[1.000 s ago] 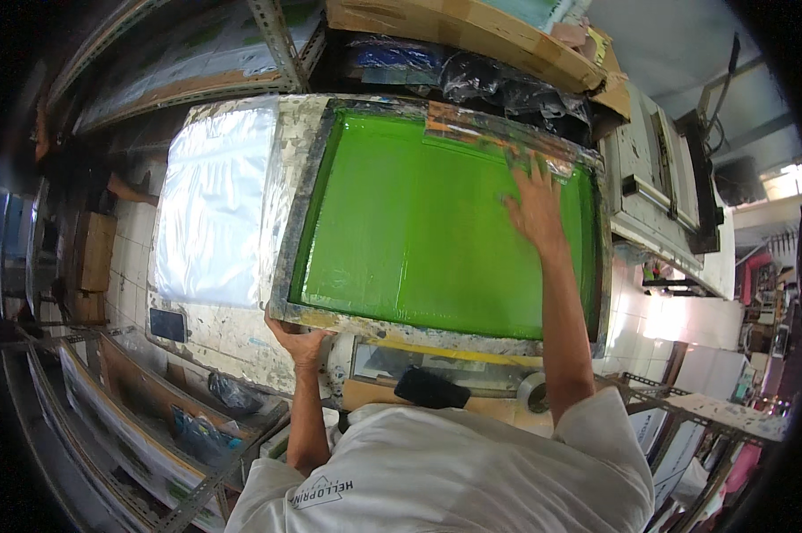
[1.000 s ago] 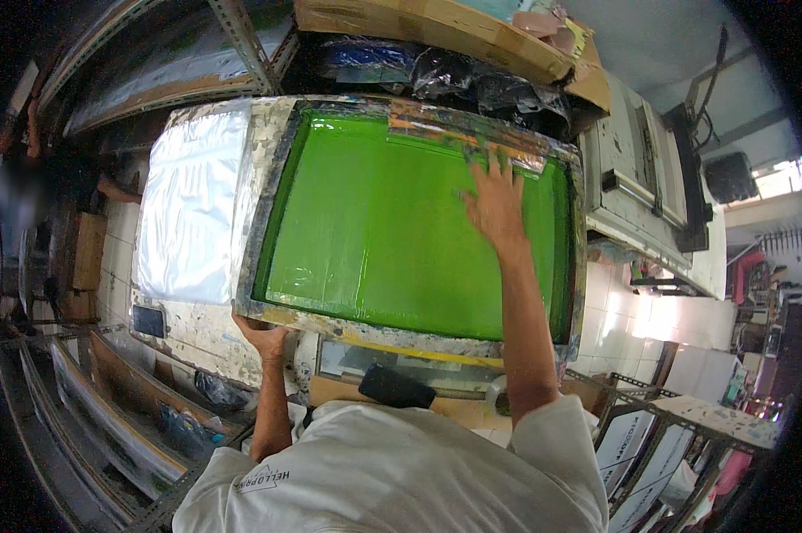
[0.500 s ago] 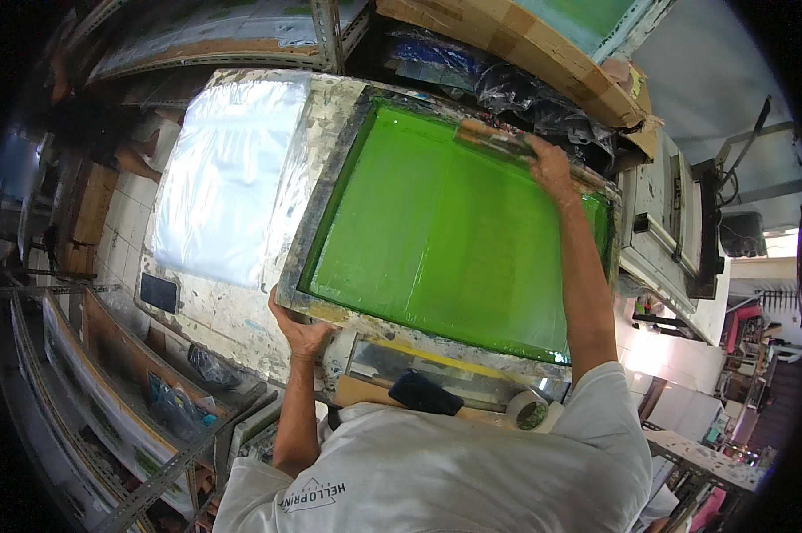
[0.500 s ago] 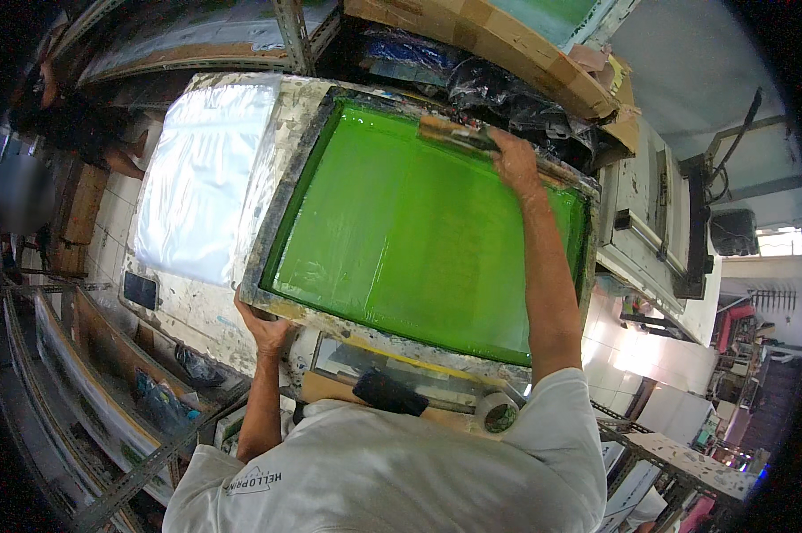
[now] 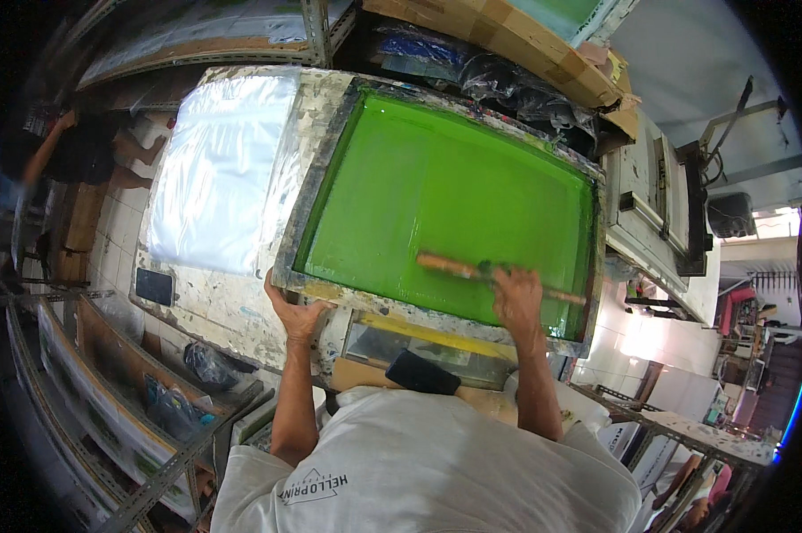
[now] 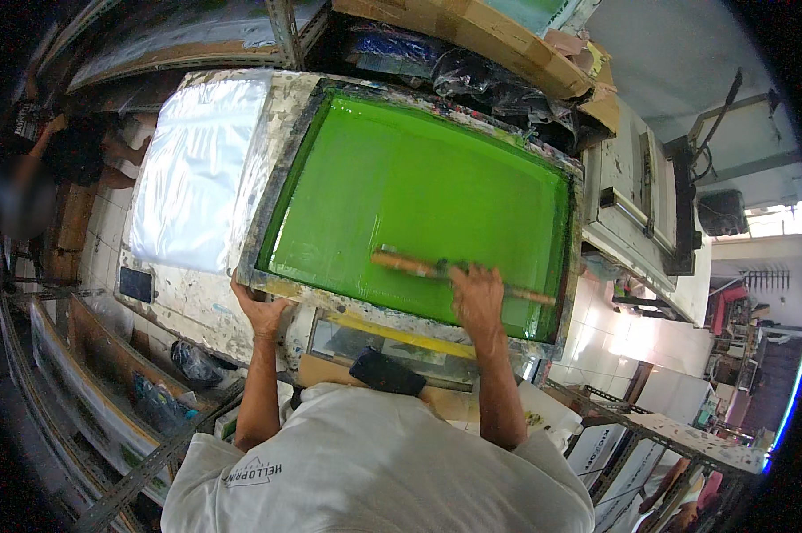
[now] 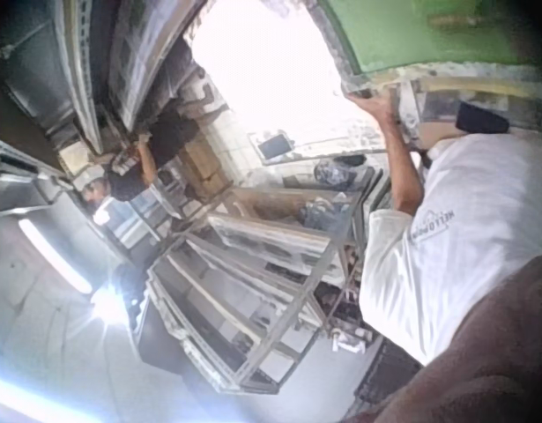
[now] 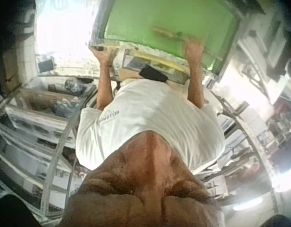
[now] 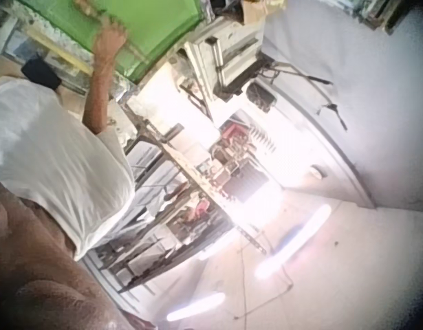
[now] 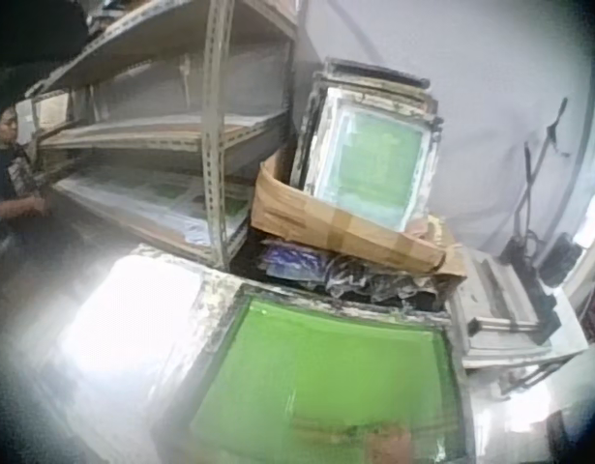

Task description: The person performs screen printing by placing a shirt on a printing board, lowering a mesh screen, and applying green ink using a squeegee before lifting the screen and removing the shirt.

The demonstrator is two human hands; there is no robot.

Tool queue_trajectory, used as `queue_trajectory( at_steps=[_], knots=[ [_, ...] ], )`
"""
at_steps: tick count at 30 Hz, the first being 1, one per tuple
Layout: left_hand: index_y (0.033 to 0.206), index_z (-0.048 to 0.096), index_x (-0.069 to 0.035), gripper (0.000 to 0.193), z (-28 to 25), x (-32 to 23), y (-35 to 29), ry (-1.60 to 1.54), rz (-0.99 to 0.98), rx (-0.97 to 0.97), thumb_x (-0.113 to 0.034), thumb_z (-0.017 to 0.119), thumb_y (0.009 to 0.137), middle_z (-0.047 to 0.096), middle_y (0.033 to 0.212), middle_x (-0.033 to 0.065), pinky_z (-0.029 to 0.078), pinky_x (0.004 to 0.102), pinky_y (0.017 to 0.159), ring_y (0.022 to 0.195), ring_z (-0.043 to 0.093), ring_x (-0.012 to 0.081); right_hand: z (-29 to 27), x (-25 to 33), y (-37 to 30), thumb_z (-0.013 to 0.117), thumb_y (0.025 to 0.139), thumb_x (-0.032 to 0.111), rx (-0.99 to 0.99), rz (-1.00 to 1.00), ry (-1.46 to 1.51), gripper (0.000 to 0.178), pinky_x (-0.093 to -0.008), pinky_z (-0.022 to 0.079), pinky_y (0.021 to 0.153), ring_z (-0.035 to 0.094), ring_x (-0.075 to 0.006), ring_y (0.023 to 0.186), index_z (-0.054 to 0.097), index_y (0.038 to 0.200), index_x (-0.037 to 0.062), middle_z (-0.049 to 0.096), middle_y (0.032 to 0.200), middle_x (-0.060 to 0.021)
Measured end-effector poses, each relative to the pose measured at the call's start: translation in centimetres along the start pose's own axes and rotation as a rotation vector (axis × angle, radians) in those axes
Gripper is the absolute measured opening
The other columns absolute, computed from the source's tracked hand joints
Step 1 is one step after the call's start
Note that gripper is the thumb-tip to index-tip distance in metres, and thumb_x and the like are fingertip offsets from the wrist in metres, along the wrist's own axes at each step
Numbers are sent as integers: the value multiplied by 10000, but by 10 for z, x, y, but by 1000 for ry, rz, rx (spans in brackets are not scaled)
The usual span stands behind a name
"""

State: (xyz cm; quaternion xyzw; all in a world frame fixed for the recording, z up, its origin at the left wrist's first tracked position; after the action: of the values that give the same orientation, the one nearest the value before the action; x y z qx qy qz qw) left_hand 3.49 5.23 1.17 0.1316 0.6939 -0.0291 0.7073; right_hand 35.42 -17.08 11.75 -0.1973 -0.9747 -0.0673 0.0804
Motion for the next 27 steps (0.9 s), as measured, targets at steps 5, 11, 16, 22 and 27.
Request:
queue_trajectory(
  at_steps=[5, 11, 16, 22, 27],
  knots=[
    [1346, 253, -2, 1186, 4, -5, 0, -12, -1, 27, -213, 947, 408, 445, 1228, 141, 395, 370, 993, 1127, 468, 251, -34, 22, -27, 635, 628, 25, -6, 9, 180, 331, -466, 418, 723, 560, -384, 831, 599, 957, 31, 587, 844, -216],
    [1330, 311, 3, 1226, -6, -14, 7, 319, 289, -31, -485, 896, 368, 276, 1448, 214, 336, 458, 1043, 1278, 353, 331, 8, -13, -19, 679, 652, 82, 261, 72, 332, 492, -498, 405, 885, 545, -414, 1063, 582, 1134, 77, 550, 1192, -270],
    [1362, 323, -8, 1214, -8, -12, 7, 506, 344, 3, -535, 865, 412, 142, 1514, 210, 277, 482, 1080, 1352, 242, 375, 45, -6, -30, 697, 615, 119, 246, 144, 136, 639, -653, 232, 987, 412, -464, 1217, 522, 1228, 80, 432, 1329, -280],
    [1370, 355, -99, 1113, -6, -11, 9, 595, 350, 28, -603, 820, 494, 150, 1507, 226, 273, 535, 1057, 1335, 245, 415, 79, -51, 19, 638, 569, 187, 112, 235, 106, 714, -743, 124, 979, 323, -521, 1261, 501, 1259, 67, 380, 1360, -285],
    [1343, 408, -98, 1045, -4, -13, 11, 564, 303, 14, -652, 776, 537, 167, 1501, 234, 259, 535, 1060, 1348, 228, 412, 91, -116, 98, 535, 657, 491, -129, 113, 111, 746, -736, 126, 967, 319, -542, 1248, 498, 1270, 68, 389, 1355, -289]
  ],
)
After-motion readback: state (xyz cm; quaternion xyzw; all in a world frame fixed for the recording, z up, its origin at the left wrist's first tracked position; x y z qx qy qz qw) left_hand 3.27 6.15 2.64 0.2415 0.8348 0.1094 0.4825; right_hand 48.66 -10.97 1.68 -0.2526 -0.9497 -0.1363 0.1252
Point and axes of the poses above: each hand's wrist, its own y-axis towards the middle knuckle, its own z-axis out of the palm, x = y × z, the point moved 7 cm from there along y, towards the middle knuckle
